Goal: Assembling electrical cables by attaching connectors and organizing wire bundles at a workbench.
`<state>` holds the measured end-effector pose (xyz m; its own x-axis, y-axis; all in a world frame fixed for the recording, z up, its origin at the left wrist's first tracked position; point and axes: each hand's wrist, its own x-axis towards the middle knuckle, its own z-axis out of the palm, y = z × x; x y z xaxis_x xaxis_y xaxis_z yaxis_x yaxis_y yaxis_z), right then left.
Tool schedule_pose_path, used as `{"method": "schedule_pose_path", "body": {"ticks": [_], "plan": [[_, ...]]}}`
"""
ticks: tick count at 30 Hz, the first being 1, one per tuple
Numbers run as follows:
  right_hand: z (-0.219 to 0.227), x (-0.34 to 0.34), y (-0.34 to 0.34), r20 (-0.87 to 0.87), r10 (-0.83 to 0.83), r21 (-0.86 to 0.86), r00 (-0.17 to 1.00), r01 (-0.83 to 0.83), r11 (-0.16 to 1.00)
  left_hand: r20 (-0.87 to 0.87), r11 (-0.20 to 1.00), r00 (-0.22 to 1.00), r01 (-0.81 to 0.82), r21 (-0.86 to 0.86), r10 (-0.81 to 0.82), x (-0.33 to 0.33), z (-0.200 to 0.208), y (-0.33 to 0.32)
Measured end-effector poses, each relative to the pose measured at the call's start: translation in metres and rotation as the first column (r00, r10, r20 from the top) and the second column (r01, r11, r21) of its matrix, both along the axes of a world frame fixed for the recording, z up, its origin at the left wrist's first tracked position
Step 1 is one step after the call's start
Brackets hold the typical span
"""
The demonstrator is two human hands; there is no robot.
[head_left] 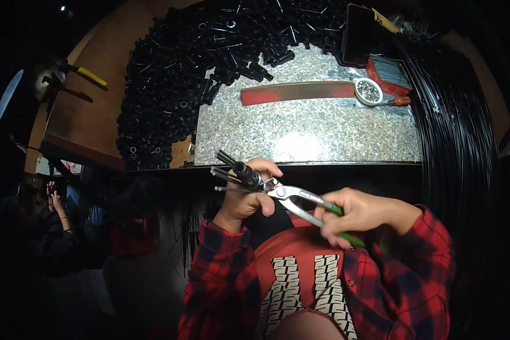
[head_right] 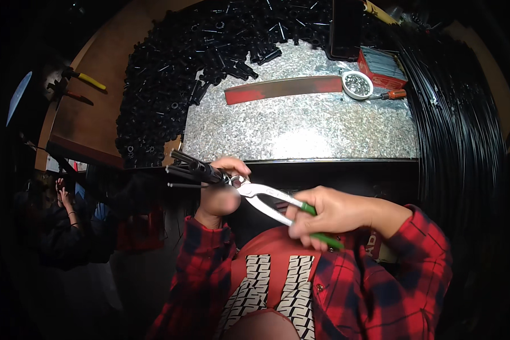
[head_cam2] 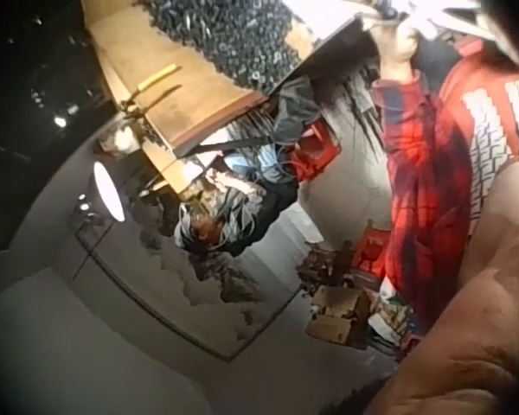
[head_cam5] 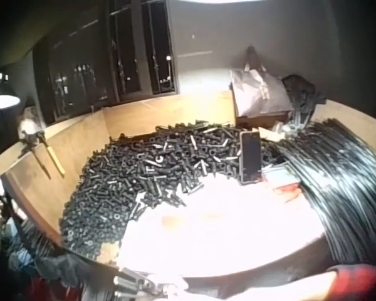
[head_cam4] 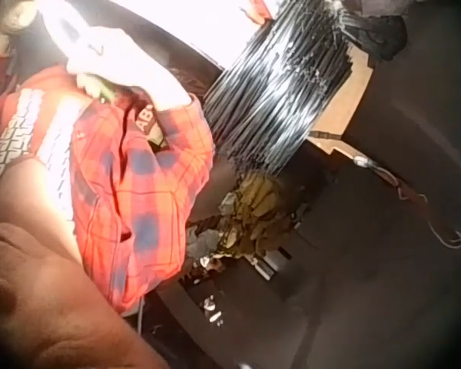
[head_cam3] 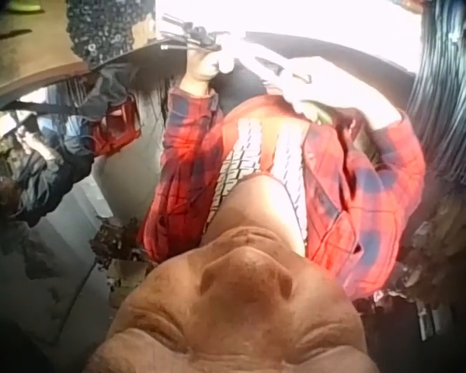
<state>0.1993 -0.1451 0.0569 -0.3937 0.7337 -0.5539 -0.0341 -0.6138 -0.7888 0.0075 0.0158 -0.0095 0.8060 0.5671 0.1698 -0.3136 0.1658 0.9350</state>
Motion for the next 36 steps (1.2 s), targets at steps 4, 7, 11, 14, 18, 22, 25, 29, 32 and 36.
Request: {"method": "schedule_pose_path", "body": {"ticks": [4, 7, 11, 14, 18, 22, 25, 29, 32, 36], "plan": [[-0.001, 0.001, 0.0, -0.19, 0.065, -0.061, 0.98, -0.078, 0.995, 0.013, 0.946, 0.992, -0.121, 0.301, 0.123, 0.002, 0.001, 0.003], [0.012, -0.007, -0.003, 0.616, -0.191, 0.495, 0.764, -0.186, 0.849, -0.019, 0.955, 0.973, -0.22, 0.2, 0.229, 0.004, 0.003, 0.005], [0.011, -0.005, -0.003, 0.429, -0.242, 0.467, 0.87, 0.016, 0.884, 0.002, 0.983, 0.984, -0.176, 0.059, 0.177, 0.004, 0.006, 0.006], [0.002, 0.001, -0.006, -0.114, -0.109, -0.021, 0.987, 0.107, 0.994, -0.006, 0.981, 0.999, -0.05, 0.186, 0.052, -0.002, 0.008, 0.013], [0.009, -0.006, 0.003, -0.054, -0.005, -0.074, 0.999, 0.0, 0.997, 0.032, 0.981, 0.991, -0.133, 0.138, 0.13, 0.0, 0.008, 0.011], [0.0, -0.012, -0.001, 0.694, -0.563, 0.72, 0.449, -0.435, 0.541, -0.063, 0.964, 0.965, -0.25, 0.089, 0.256, 0.001, 0.009, 0.005], [-0.012, 0.009, 0.012, 0.608, -0.744, 0.703, 0.278, -0.623, 0.342, -0.004, 0.978, 0.981, -0.195, 0.069, 0.195, 0.003, 0.007, 0.009], [-0.013, 0.009, 0.008, 0.416, -0.14, 0.362, 0.899, -0.022, 0.932, 0.006, 0.993, 0.995, -0.103, 0.06, 0.103, 0.0, 0.008, 0.018], [-0.029, 0.008, 0.0, -0.284, -0.073, -0.109, 0.956, 0.044, 0.993, -0.018, 0.993, 1.0, -0.013, 0.119, 0.015, 0.001, 0.006, 0.019], [-0.009, 0.015, 0.014, 0.251, 0.114, 0.27, 0.961, -0.183, 0.945, -0.065, 0.986, 0.994, -0.082, 0.142, 0.092, 0.004, 0.018, 0.016]]}}
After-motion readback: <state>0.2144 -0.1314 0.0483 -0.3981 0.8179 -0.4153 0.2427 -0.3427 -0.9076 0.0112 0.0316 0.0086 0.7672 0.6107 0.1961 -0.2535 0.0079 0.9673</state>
